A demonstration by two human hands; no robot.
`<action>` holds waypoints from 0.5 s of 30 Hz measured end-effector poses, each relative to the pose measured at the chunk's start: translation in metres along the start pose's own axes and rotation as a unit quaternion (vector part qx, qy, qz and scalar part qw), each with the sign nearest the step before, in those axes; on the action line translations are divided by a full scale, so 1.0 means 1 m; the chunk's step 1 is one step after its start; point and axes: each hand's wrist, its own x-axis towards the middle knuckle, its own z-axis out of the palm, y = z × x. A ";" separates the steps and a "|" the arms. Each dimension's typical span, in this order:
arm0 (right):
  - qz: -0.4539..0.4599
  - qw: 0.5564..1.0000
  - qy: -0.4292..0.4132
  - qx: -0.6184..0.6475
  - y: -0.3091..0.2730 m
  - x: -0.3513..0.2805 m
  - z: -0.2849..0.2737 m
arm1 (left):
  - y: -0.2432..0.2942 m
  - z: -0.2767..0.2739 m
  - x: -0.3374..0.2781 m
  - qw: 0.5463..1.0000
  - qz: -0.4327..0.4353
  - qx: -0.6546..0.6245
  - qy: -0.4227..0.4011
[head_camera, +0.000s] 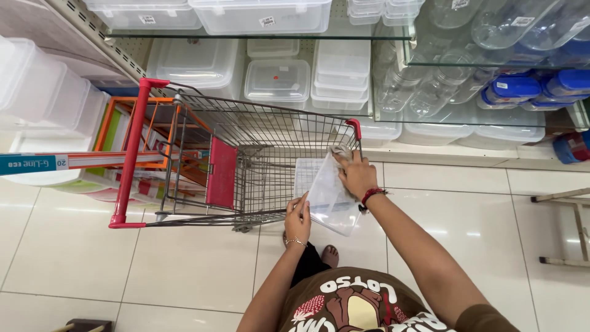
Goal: The recorder is cleaning and organizing plastic storage containers using a cloth while standing in a store aisle with a shopping cart.
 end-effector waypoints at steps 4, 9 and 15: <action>0.020 1.000 0.005 -0.004 0.018 -0.004 0.013 | 0.019 0.002 0.005 0.998 -0.057 -0.019 -0.003; 0.077 0.996 0.039 0.018 0.061 -0.024 0.022 | 0.006 0.014 0.012 0.995 -0.071 -0.071 0.006; 0.030 0.991 -0.030 0.129 0.051 -0.063 0.011 | 0.008 0.018 0.019 0.988 -0.112 -0.102 0.000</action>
